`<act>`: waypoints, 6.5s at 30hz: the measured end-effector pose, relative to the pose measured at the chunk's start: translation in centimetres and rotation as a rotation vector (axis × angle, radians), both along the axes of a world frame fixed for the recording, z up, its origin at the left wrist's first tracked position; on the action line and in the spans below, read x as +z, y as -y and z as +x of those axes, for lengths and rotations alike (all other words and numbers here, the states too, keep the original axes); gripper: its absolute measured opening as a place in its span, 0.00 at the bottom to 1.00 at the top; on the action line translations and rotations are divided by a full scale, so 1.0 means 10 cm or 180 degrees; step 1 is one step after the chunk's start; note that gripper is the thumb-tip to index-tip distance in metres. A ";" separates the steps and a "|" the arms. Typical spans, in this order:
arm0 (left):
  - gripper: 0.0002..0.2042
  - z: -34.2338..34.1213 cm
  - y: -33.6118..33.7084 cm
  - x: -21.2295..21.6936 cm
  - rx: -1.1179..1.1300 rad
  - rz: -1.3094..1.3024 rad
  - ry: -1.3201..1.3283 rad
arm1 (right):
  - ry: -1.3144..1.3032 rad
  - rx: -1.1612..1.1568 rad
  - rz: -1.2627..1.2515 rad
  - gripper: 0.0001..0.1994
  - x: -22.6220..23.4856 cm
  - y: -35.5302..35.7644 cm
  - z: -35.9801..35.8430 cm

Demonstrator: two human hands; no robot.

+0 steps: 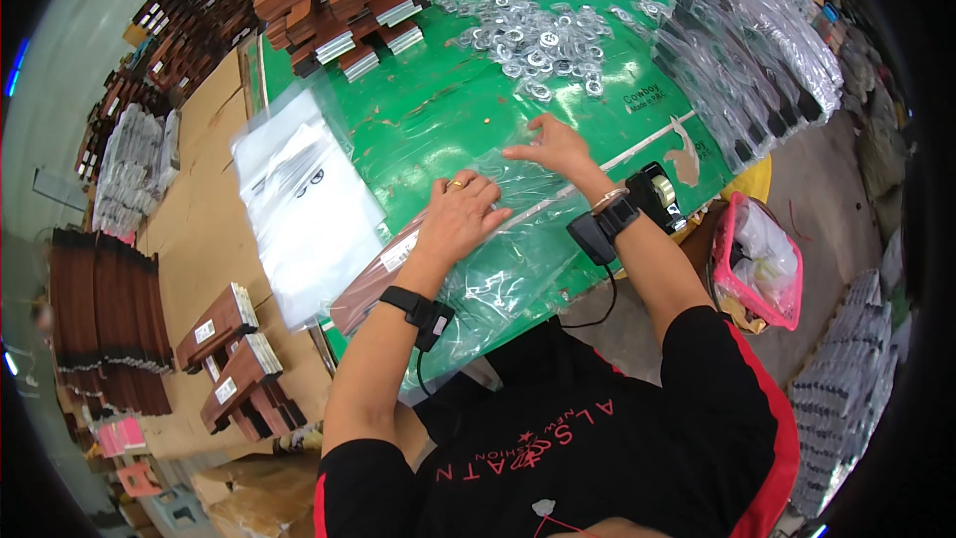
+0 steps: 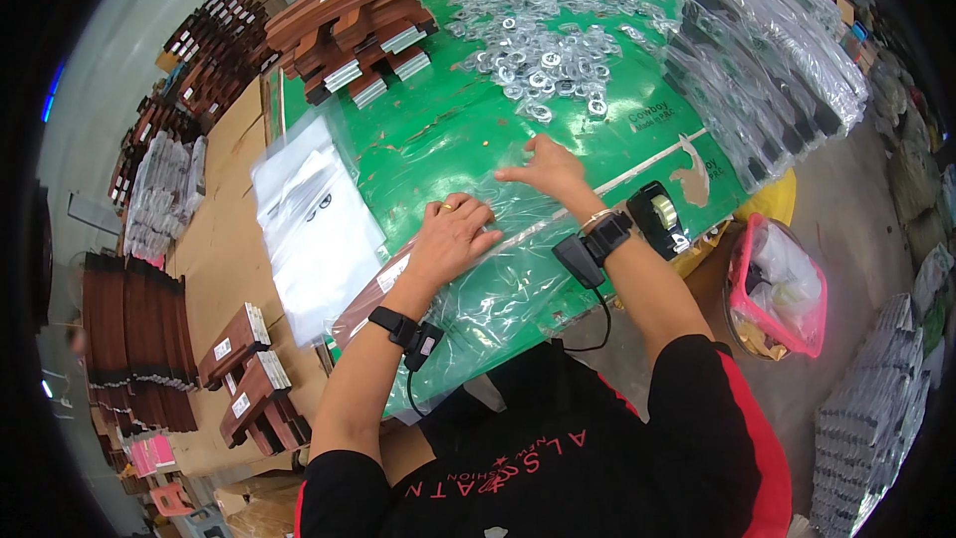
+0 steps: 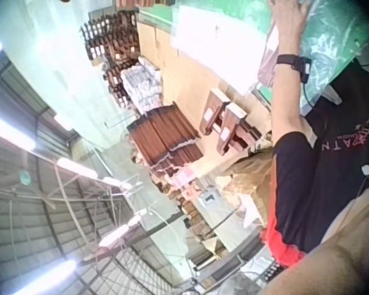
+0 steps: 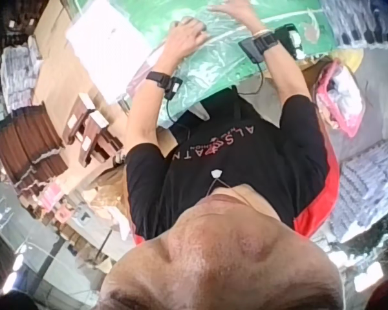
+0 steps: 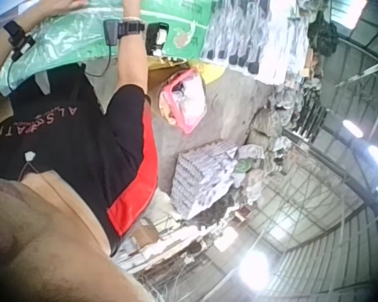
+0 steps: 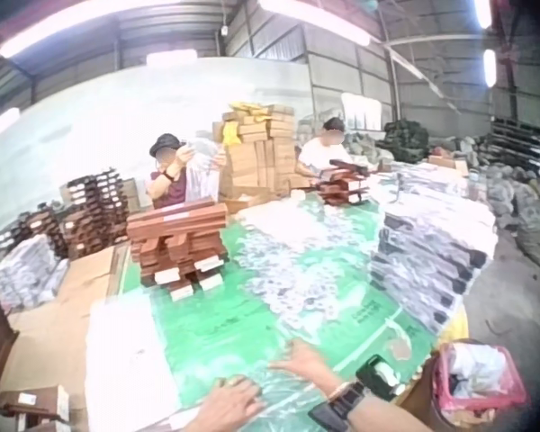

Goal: Packing wooden furniture components and metal washers into plastic bags.

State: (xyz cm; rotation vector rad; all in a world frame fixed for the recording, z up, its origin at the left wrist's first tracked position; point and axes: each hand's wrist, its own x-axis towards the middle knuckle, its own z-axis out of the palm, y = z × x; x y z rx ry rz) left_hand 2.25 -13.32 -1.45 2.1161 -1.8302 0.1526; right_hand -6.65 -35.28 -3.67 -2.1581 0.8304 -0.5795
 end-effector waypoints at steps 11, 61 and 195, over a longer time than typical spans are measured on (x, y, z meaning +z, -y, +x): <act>0.16 -0.03 0.03 0.01 0.0072 0.0097 -0.0007 | 0.0517 0.0605 0.0856 0.09 -0.06 -0.03 -0.01; 0.21 0.17 -0.12 0.06 0.0365 -0.2403 -0.3339 | 0.0483 0.0847 -0.1352 0.04 0.28 -1.82 -0.10; 0.11 -1.29 -2.55 0.37 0.2852 -0.2297 -0.2100 | 0.1263 0.2472 -0.0876 0.16 -0.11 -1.08 -0.52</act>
